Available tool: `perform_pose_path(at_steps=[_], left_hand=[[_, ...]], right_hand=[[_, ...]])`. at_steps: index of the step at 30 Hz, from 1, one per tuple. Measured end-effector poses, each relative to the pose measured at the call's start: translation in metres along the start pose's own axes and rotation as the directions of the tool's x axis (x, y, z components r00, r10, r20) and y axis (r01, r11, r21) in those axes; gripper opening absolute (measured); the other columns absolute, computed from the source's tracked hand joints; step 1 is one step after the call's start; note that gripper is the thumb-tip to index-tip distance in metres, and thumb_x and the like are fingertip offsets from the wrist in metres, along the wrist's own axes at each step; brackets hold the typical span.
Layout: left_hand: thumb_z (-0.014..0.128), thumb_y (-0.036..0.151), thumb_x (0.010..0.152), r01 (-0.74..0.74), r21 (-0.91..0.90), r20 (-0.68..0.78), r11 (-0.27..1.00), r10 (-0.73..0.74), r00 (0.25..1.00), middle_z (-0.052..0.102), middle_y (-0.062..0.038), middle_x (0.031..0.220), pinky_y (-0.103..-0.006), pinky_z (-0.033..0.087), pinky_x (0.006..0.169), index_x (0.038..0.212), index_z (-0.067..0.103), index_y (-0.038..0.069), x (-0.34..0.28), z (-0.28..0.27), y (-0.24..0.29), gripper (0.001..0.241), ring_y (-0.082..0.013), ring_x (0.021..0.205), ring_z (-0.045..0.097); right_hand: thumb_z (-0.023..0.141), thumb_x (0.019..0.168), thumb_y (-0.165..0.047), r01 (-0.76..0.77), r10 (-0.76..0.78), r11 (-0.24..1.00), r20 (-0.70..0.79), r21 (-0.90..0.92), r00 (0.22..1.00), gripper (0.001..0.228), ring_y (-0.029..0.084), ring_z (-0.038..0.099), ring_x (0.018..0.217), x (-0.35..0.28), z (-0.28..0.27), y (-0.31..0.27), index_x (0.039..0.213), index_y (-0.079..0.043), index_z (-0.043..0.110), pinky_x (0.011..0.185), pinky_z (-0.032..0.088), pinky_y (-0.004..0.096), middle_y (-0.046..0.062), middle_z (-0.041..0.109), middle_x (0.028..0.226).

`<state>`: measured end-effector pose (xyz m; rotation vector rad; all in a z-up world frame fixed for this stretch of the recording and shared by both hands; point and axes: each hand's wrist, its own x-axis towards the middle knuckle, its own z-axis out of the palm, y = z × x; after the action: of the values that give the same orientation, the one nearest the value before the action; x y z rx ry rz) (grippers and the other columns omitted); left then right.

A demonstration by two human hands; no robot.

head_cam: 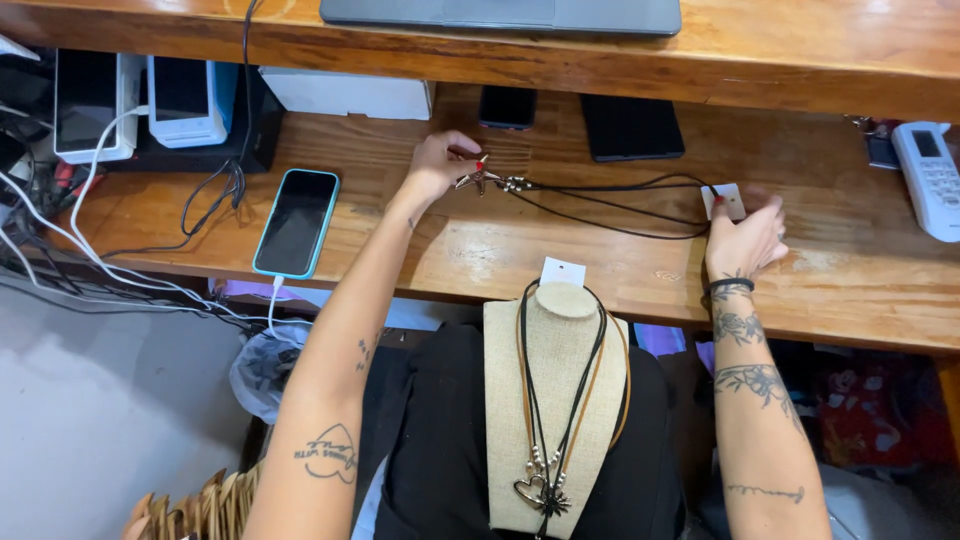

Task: Untangling, tagging, and arranging various necklaces on a wooden desk and a jewelry display bust.

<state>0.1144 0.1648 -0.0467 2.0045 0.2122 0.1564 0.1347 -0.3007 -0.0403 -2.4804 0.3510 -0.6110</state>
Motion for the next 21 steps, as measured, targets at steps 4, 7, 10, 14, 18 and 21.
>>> perform_pose_path(at_steps=[4, 7, 10, 14, 18, 21], left_hand=[[0.074, 0.02, 0.091, -0.026, 0.177, -0.024, 0.984, 0.031, 0.999, 0.059, -0.007, 0.119, -0.0298, 0.054, 0.081, 0.106, 0.074, 0.018, -0.046, -0.019, 0.046, 0.014, -0.0154, 0.087, 0.061], [0.064, 0.022, 0.095, -0.095, 0.137, -0.123, 0.986, 0.113, 0.986, 0.067, -0.007, 0.119, -0.0351, 0.05, 0.094, 0.111, 0.073, 0.017, -0.063, -0.028, 0.042, 0.019, -0.0162, 0.096, 0.065], [0.062, 0.02, 0.096, -0.156, 0.069, -0.281, 0.985, 0.169, 0.945, 0.074, -0.003, 0.109, -0.0331, 0.05, 0.085, 0.104, 0.076, 0.018, -0.077, -0.023, 0.018, 0.016, -0.0179, 0.094, 0.066], [0.059, 0.016, 0.095, -0.229, 0.013, -0.265, 0.973, 0.224, 0.938, 0.078, -0.002, 0.103, -0.0311, 0.052, 0.086, 0.102, 0.076, 0.012, -0.133, 0.005, 0.057, 0.019, -0.0152, 0.095, 0.069], [0.054, 0.033, 0.102, -0.082, 0.056, 0.276, 0.995, 0.063, 0.959, 0.078, -0.001, 0.096, -0.0266, 0.057, 0.078, 0.111, 0.069, 0.016, -0.173, 0.03, 0.102, 0.024, -0.0105, 0.088, 0.076], [0.051, 0.044, 0.101, -0.07, 0.304, 0.35, 0.95, -0.043, 0.936, 0.079, 0.004, 0.091, -0.0344, 0.056, 0.078, 0.118, 0.068, 0.021, -0.174, 0.042, 0.127, 0.033, -0.0113, 0.088, 0.074]], right_hand=[[0.071, 0.096, -0.032, 0.047, -0.046, 0.999, -0.134, 0.004, 0.99, 0.027, 0.044, 0.058, 0.108, 0.003, 0.008, 0.006, 0.113, -0.012, 0.062, 0.089, 0.034, 0.061, 0.018, 0.06, 0.112], [0.065, 0.093, -0.018, 0.049, -0.017, 0.99, -0.242, 0.129, 0.97, 0.014, 0.041, 0.059, 0.107, -0.003, 0.002, 0.004, 0.105, -0.013, 0.06, 0.09, 0.035, 0.063, 0.014, 0.059, 0.107], [0.06, 0.093, -0.018, 0.058, 0.032, 0.954, -0.292, 0.295, 0.956, 0.012, 0.026, 0.063, 0.097, -0.018, -0.018, -0.012, 0.105, -0.019, 0.063, 0.094, 0.033, 0.058, 0.0, 0.065, 0.105], [0.055, 0.095, -0.021, 0.034, 0.065, 0.929, -0.255, 0.368, 0.965, 0.009, 0.021, 0.058, 0.093, -0.031, -0.033, -0.023, 0.103, -0.02, 0.06, 0.101, 0.028, 0.055, -0.004, 0.062, 0.104], [0.053, 0.097, -0.023, 0.056, 0.031, 0.934, -0.235, 0.354, 0.972, 0.012, 0.023, 0.056, 0.092, -0.033, -0.034, -0.021, 0.105, -0.019, 0.062, 0.089, 0.037, 0.043, -0.001, 0.069, 0.102], [0.053, 0.097, -0.027, 0.008, 0.064, 0.935, -0.19, 0.354, 0.98, 0.014, 0.024, 0.057, 0.094, -0.037, -0.039, -0.026, 0.106, -0.021, 0.061, 0.087, 0.039, 0.044, 0.0, 0.069, 0.104]])
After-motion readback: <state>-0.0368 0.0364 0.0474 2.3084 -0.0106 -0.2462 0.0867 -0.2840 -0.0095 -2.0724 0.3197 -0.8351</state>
